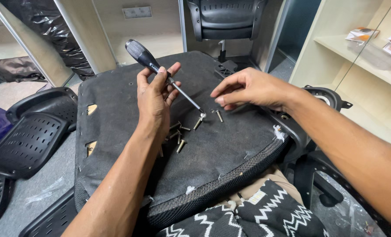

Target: The person uses a screwdriver to fasten screws into a black plastic frame attached to a chair seat. They repeatedly pick up screws, align them in the frame holes, and tighten them with the screwdriver.

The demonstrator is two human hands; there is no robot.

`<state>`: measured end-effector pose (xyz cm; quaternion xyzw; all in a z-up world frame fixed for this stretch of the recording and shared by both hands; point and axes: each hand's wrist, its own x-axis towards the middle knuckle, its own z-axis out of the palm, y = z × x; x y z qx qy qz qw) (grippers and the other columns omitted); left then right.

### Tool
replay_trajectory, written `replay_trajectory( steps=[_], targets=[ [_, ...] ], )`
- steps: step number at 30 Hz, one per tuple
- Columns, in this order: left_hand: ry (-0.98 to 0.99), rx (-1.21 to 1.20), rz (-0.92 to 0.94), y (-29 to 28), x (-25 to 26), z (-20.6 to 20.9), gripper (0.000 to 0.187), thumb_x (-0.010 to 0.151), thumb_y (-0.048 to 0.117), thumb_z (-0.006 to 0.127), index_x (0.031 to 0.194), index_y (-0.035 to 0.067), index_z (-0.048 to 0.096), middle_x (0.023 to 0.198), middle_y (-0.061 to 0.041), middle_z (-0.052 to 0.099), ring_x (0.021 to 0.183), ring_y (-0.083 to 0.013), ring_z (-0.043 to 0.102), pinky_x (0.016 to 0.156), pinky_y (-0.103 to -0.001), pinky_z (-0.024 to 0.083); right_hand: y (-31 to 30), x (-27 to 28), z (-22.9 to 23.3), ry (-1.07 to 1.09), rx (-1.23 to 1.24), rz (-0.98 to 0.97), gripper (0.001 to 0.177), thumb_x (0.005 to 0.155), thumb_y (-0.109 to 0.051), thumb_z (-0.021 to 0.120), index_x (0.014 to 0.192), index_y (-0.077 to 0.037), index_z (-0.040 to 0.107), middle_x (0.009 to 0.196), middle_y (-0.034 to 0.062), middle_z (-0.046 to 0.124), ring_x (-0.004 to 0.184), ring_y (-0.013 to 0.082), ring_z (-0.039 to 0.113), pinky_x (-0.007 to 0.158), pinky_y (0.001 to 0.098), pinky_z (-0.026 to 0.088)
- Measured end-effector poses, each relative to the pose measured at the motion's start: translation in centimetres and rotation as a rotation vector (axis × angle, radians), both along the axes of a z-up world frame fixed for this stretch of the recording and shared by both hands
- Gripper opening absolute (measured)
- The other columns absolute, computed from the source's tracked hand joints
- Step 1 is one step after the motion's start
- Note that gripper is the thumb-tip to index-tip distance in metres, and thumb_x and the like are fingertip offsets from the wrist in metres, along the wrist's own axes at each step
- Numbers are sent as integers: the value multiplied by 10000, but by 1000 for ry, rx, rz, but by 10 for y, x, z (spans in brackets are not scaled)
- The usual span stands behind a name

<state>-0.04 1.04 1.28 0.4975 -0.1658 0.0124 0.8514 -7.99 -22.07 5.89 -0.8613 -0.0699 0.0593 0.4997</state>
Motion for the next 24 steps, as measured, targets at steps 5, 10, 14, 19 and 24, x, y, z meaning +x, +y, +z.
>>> replay_trajectory(
  steps=[5, 10, 14, 19, 24],
  targets=[
    [6, -2, 0, 0, 0, -2, 459, 998, 243, 564, 1387, 92, 370, 1174, -103, 765, 804, -103, 659, 763, -269, 589, 15, -4, -2, -145, -145, 190, 480, 773, -115, 820, 1232, -23, 714, 1108, 84, 794, 865, 98, 764, 802, 235, 603],
    [26, 0, 1, -1, -2, 0, 472, 1001, 243, 558, 1400, 87, 360, 1168, -101, 765, 808, -115, 673, 760, -273, 593, 34, -4, -11, -121, -117, 159, 436, 795, -119, 813, 1208, -7, 725, 934, 101, 818, 786, 111, 761, 704, 241, 590],
    [46, -6, 15, 1, -2, 0, 460, 1000, 243, 552, 1392, 91, 364, 1154, -99, 769, 810, -121, 680, 752, -273, 593, 33, -4, -14, -93, -67, 55, 328, 820, -101, 794, 1120, 33, 774, 910, 128, 805, 764, 151, 755, 680, 252, 611],
    [73, -22, 39, 3, -3, 2, 424, 1006, 240, 540, 1371, 90, 384, 1134, -99, 775, 810, -123, 687, 747, -272, 592, 5, -10, -1, -20, 182, -65, 307, 825, -34, 744, 1124, 37, 744, 981, 171, 801, 847, 195, 778, 775, 273, 642],
    [79, -15, 28, 2, -4, 2, 417, 1005, 229, 537, 1367, 94, 380, 1125, -95, 779, 794, -126, 682, 744, -274, 589, -37, -33, 17, -67, 52, -174, 299, 822, -21, 724, 1110, 51, 749, 998, 192, 807, 890, 206, 796, 827, 269, 645]
  ],
)
